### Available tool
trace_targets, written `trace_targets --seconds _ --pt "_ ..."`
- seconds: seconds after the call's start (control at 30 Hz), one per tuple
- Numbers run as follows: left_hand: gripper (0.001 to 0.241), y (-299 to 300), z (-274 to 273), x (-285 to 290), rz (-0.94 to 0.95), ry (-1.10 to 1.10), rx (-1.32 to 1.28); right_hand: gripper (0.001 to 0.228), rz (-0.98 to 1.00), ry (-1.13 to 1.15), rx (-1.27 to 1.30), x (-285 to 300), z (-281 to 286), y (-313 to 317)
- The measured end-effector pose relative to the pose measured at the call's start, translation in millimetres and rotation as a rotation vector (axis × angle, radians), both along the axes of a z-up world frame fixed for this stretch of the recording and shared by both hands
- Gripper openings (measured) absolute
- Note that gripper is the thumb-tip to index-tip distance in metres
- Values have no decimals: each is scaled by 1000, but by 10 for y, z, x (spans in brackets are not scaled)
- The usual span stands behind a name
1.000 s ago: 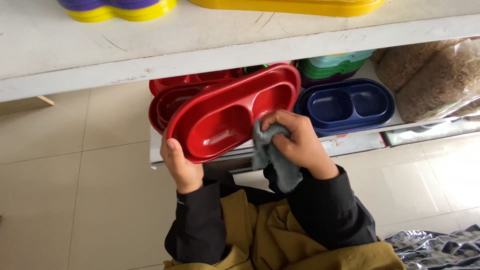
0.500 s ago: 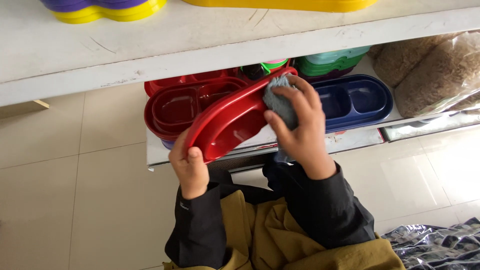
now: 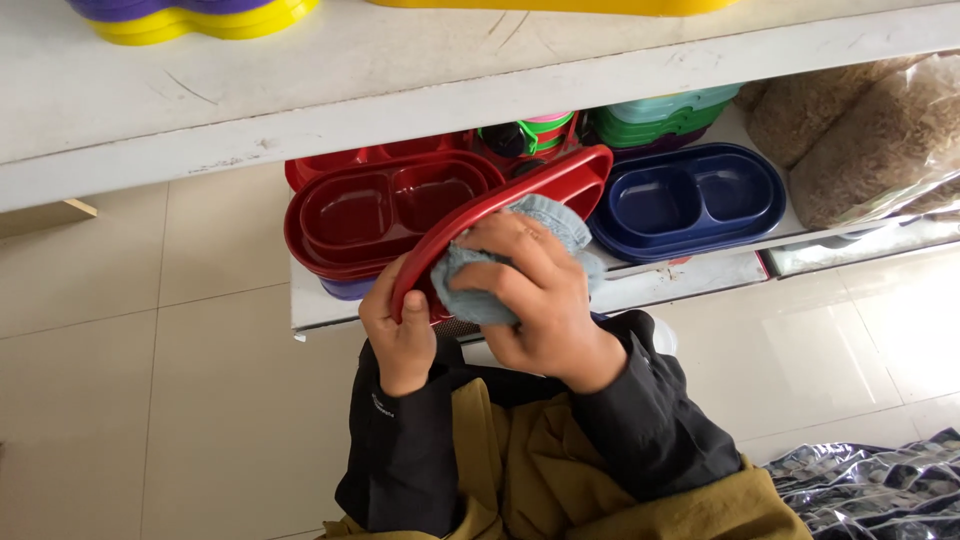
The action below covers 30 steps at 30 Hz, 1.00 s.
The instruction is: Wiping down plastic pet bowls with a cloth on a store display shelf.
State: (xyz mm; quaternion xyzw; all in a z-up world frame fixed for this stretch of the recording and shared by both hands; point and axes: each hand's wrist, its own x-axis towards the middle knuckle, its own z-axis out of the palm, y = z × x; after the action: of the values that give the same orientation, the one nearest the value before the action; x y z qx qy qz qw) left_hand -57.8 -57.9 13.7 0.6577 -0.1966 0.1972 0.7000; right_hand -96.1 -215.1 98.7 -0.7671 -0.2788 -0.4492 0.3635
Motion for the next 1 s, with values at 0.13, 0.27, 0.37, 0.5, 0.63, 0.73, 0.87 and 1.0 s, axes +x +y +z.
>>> trace_targets --seconds 0.13,0.27,0.37,0.5,0.63,0.73,0.87,1.0 --pt "59 3 -117 3 -46 1 -10 21 100 -60 68 109 -221 -288" --pt "53 -92 -98 9 -63 9 -25 24 59 13 149 155 -264 -449" --pt "55 -127 -185 19 -51 22 -54 24 -11 -3 138 128 -246 -510" --pt "64 8 -176 83 71 17 -44 28 -372 -74 7 172 -141 -689" --pt "63 89 96 23 57 22 -29 43 -374 107 -4 173 -83 -726" --pt "58 61 110 6 48 13 -23 50 -289 164 -18 184 -80 -505" --pt "55 73 100 7 -2 37 -44 36 -266 174 -65 48 20 -108" --pt "54 69 130 -39 -33 54 -41 42 -231 191 -61 -17 58 34"
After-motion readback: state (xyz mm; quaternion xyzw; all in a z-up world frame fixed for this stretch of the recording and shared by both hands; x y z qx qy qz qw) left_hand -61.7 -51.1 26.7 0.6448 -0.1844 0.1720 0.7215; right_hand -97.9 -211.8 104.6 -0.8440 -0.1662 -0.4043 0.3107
